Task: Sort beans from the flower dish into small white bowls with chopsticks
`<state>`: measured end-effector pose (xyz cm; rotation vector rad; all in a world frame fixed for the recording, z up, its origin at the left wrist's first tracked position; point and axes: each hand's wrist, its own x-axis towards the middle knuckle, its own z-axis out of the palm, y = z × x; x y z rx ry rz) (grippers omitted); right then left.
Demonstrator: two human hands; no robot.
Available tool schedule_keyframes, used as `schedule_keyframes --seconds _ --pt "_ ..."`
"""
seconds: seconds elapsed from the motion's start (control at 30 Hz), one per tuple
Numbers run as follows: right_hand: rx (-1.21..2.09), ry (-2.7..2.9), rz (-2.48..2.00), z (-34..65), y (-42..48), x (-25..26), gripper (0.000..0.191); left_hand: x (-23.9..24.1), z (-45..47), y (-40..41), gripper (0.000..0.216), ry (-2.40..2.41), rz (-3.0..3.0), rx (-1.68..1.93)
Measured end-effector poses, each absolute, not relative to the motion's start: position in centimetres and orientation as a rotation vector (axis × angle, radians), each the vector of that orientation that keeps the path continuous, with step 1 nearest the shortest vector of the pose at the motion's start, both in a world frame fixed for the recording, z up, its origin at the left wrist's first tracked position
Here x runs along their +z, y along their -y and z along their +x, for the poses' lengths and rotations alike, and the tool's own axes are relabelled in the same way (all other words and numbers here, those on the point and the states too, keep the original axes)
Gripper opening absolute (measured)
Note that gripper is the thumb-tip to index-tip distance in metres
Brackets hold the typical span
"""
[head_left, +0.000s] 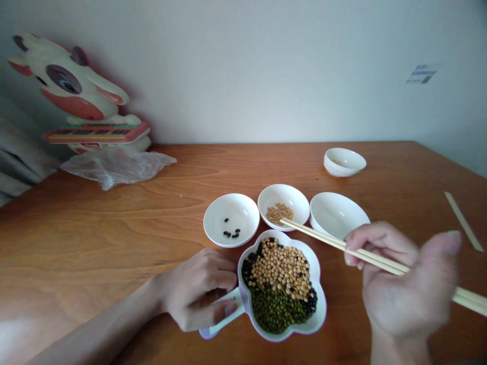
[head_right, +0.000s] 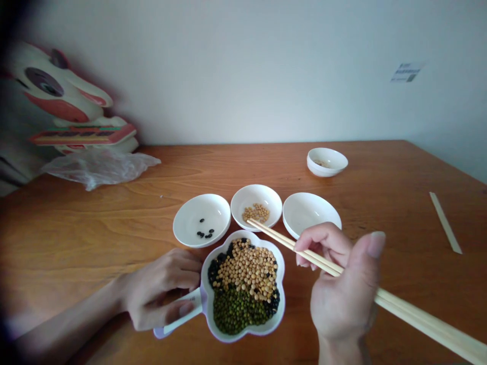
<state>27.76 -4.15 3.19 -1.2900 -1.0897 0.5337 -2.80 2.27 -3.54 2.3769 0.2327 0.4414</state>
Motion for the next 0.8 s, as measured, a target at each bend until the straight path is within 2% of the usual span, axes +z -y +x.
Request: schedule_keyframes --seconds 0.23,0.5,0.8 --pt "0.724 1.522 -1.330 30.3 4.5 1.8 0.088 -3.6 -2.8 -2.3 0.025 -0.243 2.351 0.481" --pt "0.811 1.674 -1.361 30.6 4.2 0.6 0.099 -3.6 -2.6 -2.3 0.026 -0.243 2.340 0.467" --pt "0.827 1.702 -1.361 30.4 3.8 0.5 0.096 -3.6 -2.6 -2.3 0.031 -0.238 2.319 0.449"
